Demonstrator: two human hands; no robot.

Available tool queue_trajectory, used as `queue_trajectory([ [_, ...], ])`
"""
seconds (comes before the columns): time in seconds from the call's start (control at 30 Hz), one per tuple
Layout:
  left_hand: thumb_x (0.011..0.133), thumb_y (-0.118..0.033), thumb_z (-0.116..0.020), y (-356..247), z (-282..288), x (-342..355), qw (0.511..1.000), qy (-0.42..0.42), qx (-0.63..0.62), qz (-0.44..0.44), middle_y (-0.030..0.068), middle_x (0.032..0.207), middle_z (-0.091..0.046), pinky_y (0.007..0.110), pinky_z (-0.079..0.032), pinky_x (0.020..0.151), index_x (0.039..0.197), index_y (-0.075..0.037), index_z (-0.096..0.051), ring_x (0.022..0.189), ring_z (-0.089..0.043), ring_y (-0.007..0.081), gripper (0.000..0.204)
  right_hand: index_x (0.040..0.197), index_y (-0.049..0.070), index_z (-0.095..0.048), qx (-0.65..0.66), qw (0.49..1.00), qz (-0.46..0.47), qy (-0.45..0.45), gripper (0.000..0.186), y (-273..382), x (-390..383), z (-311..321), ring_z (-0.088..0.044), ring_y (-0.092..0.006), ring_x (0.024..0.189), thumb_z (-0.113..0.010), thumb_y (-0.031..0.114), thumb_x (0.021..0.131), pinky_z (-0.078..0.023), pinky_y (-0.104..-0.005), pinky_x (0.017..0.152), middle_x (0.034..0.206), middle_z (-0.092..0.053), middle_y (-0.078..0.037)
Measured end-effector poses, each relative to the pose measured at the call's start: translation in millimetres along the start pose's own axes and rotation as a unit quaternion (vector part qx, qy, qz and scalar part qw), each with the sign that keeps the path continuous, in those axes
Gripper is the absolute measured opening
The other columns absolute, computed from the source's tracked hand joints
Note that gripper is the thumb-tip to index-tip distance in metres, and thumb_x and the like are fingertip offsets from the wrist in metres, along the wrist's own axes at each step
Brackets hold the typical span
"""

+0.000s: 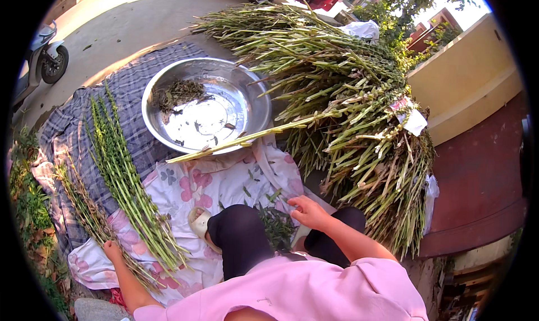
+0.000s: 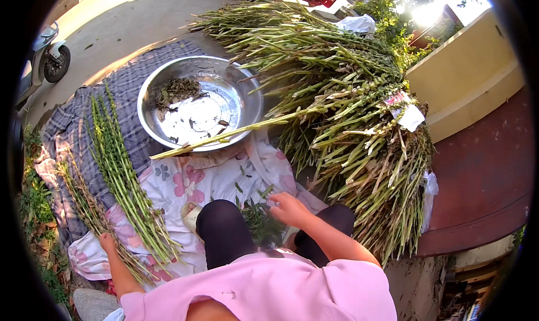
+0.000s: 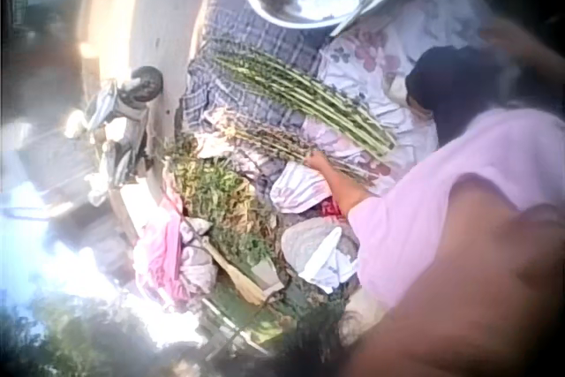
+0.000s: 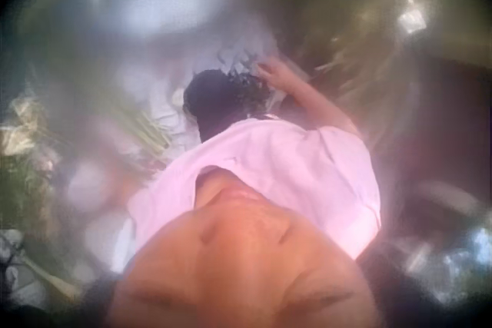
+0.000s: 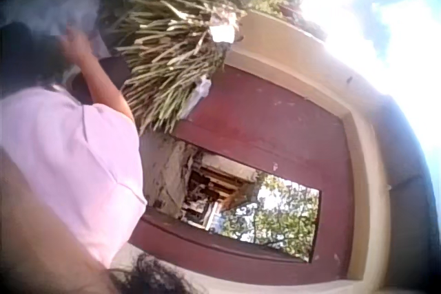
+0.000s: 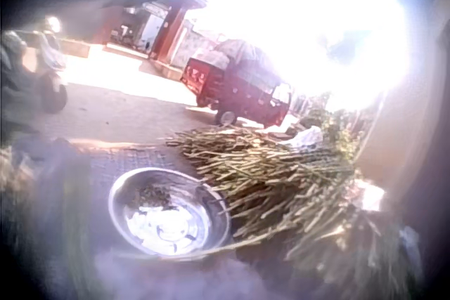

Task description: The person strips small green pods or buds from long stalks by hand and places the stripped stalks onto a pile.

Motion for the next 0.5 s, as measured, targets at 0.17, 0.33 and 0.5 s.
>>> queue_trajectory([
  [0.17,0.081,-0.008,-0.051,-175,-26,-11,0.970,-0.057,-0.060,-0.231,0.0034,0.082,-0.058,0.022,-0.041,0.052,0.102,-0.001,-0.056,0.058,-0.049,0.0094,0.022,0.102,0.002,-0.056,-0.137,0.981,0.031,-0.134,0.032,-38,-50,51,-0.057,-0.0301,0.082,-0.059,0.012,0.072,-0.046,-0.0362,0.076,0.099,-0.053,-0.015],
  [0.33,0.082,-0.006,-0.050,-412,-110,-154,0.887,-0.014,0.015,-0.461,0.0035,0.089,-0.059,0.023,-0.043,0.065,0.103,-0.001,-0.056,0.069,-0.051,0.0094,0.023,0.097,0.003,-0.056,-0.161,0.947,-0.008,-0.279,0.032,-112,-111,87,-0.052,-0.0340,0.094,-0.063,0.011,0.067,-0.043,-0.0404,0.081,0.100,-0.054,-0.015],
  [0.5,0.078,-0.002,-0.052,-554,-246,-342,0.784,0.128,0.024,-0.607,0.0044,0.092,-0.057,0.024,-0.044,0.066,0.097,-0.002,-0.057,0.070,-0.052,0.0111,0.020,0.096,0.006,-0.058,-0.164,0.904,-0.058,-0.390,0.033,-150,-142,90,-0.051,-0.0310,0.097,-0.063,0.015,0.065,-0.039,-0.0412,0.084,0.101,-0.054,-0.012],
])
Point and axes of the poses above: each hand's wrist, its own x-axis towards the middle knuckle, its own z-axis out of the back of the hand, y = z × x, the point moved 5 cm from there along x, towards the middle knuckle
